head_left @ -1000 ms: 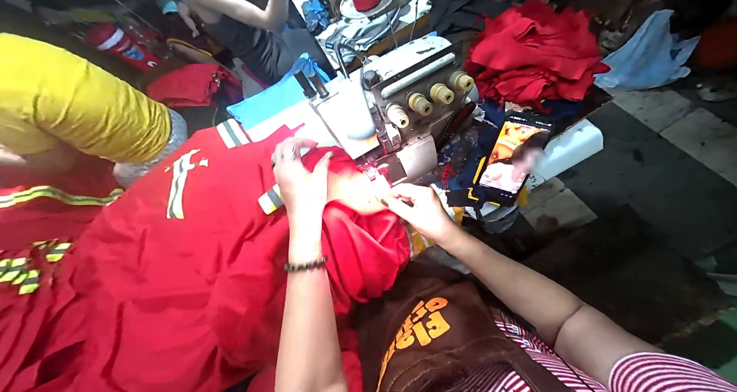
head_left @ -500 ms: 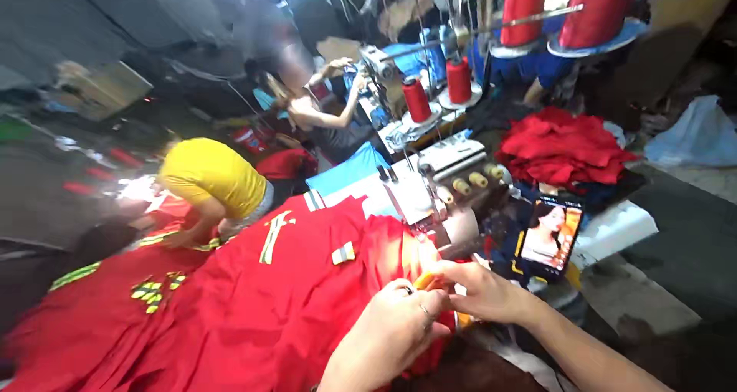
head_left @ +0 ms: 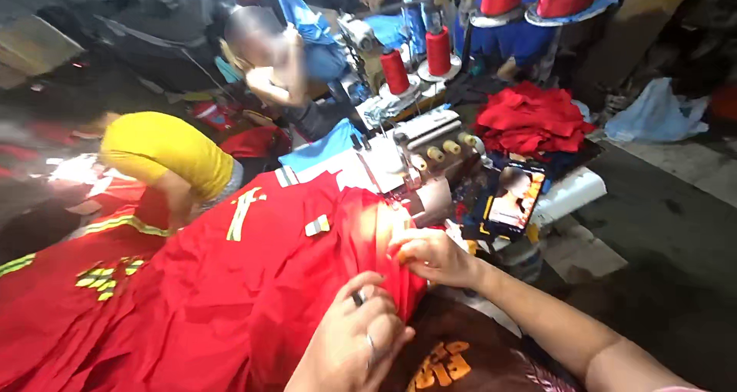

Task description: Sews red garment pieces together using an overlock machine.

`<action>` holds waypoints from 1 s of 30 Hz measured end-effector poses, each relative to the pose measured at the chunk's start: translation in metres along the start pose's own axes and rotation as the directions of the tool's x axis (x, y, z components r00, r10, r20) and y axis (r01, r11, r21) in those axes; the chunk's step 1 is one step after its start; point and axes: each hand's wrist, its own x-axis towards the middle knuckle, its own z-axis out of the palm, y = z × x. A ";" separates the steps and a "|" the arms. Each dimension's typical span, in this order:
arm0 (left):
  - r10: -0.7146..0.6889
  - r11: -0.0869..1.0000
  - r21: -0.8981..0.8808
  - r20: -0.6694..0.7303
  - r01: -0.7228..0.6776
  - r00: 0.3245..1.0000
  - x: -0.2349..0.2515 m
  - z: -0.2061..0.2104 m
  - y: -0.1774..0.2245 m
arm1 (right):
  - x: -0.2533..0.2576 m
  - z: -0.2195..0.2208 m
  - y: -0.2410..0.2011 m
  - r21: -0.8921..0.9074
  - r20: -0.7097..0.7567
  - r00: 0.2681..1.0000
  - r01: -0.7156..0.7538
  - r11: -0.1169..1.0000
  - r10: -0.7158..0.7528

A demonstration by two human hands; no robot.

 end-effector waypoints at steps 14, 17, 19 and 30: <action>-0.129 0.991 0.046 0.018 0.129 0.991 -0.027 -0.002 0.041 | 0.003 0.002 0.057 -0.219 -0.109 0.992 -0.089 0.972 0.066; -0.087 0.994 -0.071 -0.035 0.085 0.996 -0.017 0.003 0.032 | -0.009 0.001 0.012 -0.181 0.062 0.998 0.040 0.983 -0.030; -0.096 0.980 -0.178 -0.059 0.084 0.994 -0.009 0.009 0.017 | -0.023 -0.003 -0.034 -0.043 0.139 0.990 0.024 0.999 -0.018; -0.084 0.943 -0.319 0.056 0.098 0.995 0.014 0.047 -0.069 | -0.050 -0.058 -0.071 -0.106 0.200 0.935 -0.276 0.955 0.293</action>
